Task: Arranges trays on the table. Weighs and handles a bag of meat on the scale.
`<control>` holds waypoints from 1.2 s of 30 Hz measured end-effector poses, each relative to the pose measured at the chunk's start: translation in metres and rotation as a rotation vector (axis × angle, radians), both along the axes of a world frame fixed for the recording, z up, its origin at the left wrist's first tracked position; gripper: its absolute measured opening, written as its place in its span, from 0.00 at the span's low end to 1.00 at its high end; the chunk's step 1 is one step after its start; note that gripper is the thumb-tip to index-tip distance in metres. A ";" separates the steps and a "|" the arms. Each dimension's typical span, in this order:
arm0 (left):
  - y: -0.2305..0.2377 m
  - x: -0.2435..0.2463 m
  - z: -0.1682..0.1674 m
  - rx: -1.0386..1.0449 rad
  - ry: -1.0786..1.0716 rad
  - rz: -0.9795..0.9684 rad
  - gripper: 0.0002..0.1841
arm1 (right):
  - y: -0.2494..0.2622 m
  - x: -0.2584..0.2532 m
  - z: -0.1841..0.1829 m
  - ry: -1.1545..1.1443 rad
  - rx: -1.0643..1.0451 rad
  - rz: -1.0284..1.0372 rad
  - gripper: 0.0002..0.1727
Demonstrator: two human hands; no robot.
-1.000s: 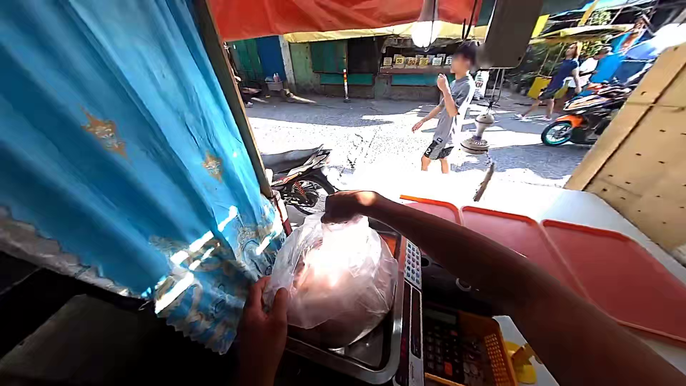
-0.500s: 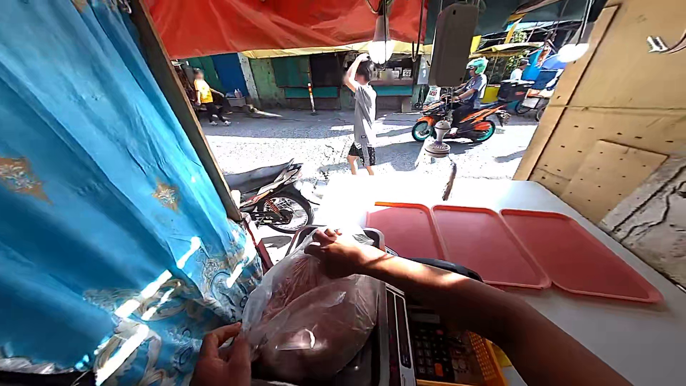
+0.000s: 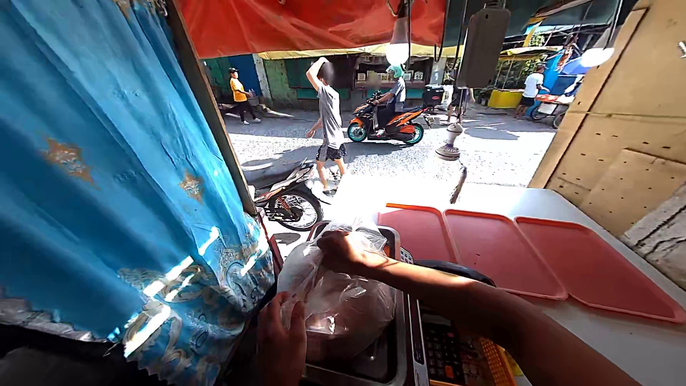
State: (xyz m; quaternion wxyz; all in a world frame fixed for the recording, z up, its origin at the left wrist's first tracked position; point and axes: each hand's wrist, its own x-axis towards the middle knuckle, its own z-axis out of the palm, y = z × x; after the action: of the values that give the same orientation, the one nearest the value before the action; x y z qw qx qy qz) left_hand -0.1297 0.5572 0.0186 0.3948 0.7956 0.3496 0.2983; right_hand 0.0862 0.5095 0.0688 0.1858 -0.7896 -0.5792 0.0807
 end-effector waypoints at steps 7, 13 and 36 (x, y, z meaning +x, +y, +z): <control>-0.004 0.003 -0.002 -0.007 -0.277 0.119 0.19 | -0.001 -0.031 0.075 0.069 0.045 -0.078 0.07; -0.005 -0.017 0.057 0.132 -0.572 0.074 0.13 | -0.079 -0.053 0.141 -0.150 0.421 0.166 0.11; -0.392 0.081 -0.069 -0.783 0.125 -1.650 0.22 | -0.583 0.016 0.053 0.581 0.810 -1.186 0.18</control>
State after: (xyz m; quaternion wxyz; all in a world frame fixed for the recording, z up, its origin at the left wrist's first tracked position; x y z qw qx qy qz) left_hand -0.0491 0.1651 -0.0506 0.7046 0.6170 -0.2330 -0.2619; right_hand 0.1021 -0.0732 0.1222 0.6165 -0.7854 0.0280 -0.0466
